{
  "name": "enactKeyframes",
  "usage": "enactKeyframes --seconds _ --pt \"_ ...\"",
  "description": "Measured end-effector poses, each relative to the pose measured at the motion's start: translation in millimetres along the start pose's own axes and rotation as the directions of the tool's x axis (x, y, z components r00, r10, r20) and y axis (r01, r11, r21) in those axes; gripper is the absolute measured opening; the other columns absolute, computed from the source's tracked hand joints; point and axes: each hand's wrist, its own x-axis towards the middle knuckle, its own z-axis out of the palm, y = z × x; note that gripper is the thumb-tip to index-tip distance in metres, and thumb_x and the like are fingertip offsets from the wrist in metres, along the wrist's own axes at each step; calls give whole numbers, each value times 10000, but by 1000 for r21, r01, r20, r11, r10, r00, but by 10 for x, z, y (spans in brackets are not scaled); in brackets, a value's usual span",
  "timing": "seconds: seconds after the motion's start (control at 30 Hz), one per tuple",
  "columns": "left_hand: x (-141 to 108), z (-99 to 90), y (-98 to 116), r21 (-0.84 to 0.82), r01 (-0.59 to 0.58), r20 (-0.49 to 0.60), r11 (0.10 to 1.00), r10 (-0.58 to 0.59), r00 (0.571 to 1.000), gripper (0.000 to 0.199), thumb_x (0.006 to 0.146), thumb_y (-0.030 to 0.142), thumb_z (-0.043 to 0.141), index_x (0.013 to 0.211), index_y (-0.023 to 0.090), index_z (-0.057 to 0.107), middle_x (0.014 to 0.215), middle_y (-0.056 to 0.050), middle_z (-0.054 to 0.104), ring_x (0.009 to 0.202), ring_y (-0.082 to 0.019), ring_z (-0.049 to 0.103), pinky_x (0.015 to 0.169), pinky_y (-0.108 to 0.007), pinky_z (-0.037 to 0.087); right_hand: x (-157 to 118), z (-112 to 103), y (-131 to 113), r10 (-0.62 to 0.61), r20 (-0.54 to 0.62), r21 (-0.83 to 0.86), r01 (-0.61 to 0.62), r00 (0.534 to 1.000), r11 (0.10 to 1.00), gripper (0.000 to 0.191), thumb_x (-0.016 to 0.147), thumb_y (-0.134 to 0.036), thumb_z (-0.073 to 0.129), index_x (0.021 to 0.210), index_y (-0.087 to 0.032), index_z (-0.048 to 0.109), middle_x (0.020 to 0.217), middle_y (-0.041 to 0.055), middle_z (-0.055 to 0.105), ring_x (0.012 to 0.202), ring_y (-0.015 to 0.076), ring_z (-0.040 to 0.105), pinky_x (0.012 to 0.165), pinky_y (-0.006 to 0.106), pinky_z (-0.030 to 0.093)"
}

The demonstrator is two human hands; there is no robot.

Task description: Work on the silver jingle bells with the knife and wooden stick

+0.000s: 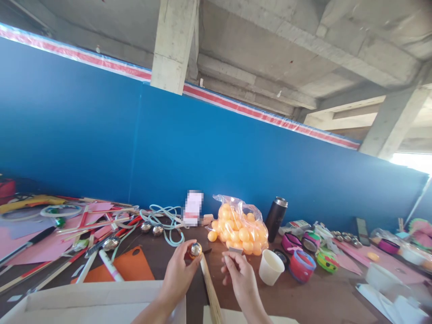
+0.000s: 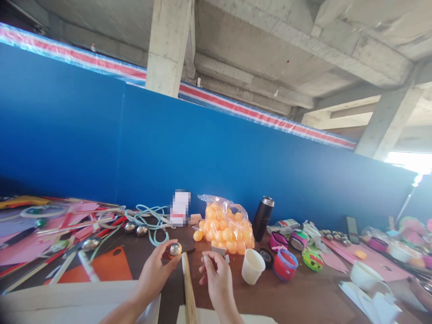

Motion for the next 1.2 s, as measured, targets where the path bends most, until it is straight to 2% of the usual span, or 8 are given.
enactKeyframes --seconds 0.1,0.23,0.37,0.5,0.7,0.87,1.2 --pt "-31 21 51 -62 19 74 998 -14 997 427 722 398 546 1102 202 528 1049 -59 610 872 -179 604 760 -301 501 -40 30 -70 10 35 51 -12 999 999 454 673 -607 611 773 -164 618 619 8 593 457 122 538 344 207 431" --pt "-55 25 106 -146 76 206 986 -44 978 438 706 359 574 1105 185 523 967 -44 627 787 -156 597 697 -275 502 -101 38 -159 11 89 78 -18 996 997 366 756 -531 584 755 -164 589 502 -50 513 351 68 442 345 183 371" --pt "-86 35 127 -217 91 293 972 -24 956 457 692 336 603 1114 176 531 991 -54 629 813 -154 589 708 -263 490 -145 46 -235 18 150 139 -39 989 990 267 788 -438 601 794 -173 571 536 -59 530 383 60 457 395 175 370" --pt "-117 53 129 -241 101 342 965 -12 939 470 678 330 633 1111 172 548 1064 -77 625 882 -163 588 763 -259 479 -161 68 -274 55 232 240 -112 971 964 261 751 -414 651 777 -163 584 556 -50 550 400 59 462 408 179 378" --pt "-112 70 100 -263 123 374 957 -17 927 492 668 349 649 1116 180 538 1054 -67 632 913 -173 598 801 -279 483 -181 98 -311 116 300 226 -189 947 955 320 701 -445 681 781 -139 633 538 -32 570 396 66 471 401 186 385" --pt "-98 82 75 -250 144 382 958 -39 923 489 654 318 653 1108 173 543 1045 -65 640 909 -176 604 819 -288 482 -192 119 -302 165 307 186 -229 937 956 343 655 -474 703 736 -153 613 482 -54 546 369 51 435 377 169 337" --pt "-87 80 11 -97 59 352 994 -22 936 470 649 316 642 1097 189 582 1018 -65 653 869 -180 609 780 -274 482 -150 112 -180 221 317 193 -291 923 937 375 633 -501 710 744 -155 614 497 -63 519 383 45 412 368 163 342"
